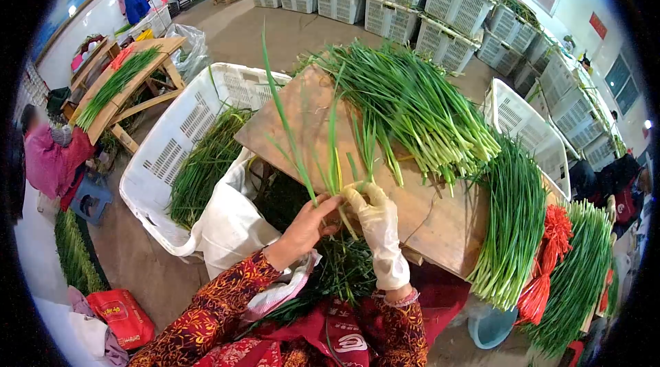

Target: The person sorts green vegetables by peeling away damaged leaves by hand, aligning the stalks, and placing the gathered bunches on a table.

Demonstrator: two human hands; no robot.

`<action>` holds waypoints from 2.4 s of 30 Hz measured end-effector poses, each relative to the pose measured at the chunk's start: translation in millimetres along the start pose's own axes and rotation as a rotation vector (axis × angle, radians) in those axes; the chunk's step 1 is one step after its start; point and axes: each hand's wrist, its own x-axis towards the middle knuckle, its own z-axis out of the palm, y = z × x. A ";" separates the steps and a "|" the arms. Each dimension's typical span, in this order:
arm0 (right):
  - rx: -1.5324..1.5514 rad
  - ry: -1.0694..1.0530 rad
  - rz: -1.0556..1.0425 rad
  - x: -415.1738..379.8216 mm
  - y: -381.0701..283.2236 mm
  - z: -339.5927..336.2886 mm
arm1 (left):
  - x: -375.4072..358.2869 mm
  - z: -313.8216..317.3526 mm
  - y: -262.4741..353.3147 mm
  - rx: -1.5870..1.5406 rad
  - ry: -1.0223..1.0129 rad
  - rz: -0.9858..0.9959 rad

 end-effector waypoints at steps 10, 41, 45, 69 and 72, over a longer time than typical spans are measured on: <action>-0.003 -0.508 -0.227 -63.8 12.9 -20.9 | 3.1 -40.4 55.1 0.291 0.152 0.335; -0.319 -0.092 0.084 -5.1 -9.8 -28.3 | 30.2 -3.6 6.9 -0.176 -0.140 0.027; -0.155 -0.248 0.121 -25.8 -19.8 -23.1 | 25.8 3.0 16.8 -0.145 -0.216 -0.040; -0.145 -0.059 -0.036 32.9 -11.2 -68.9 | 21.7 -9.8 42.6 0.104 0.006 0.349; -0.129 0.002 -0.017 21.5 -5.3 -59.0 | 27.9 -12.9 25.7 -0.256 -0.166 0.201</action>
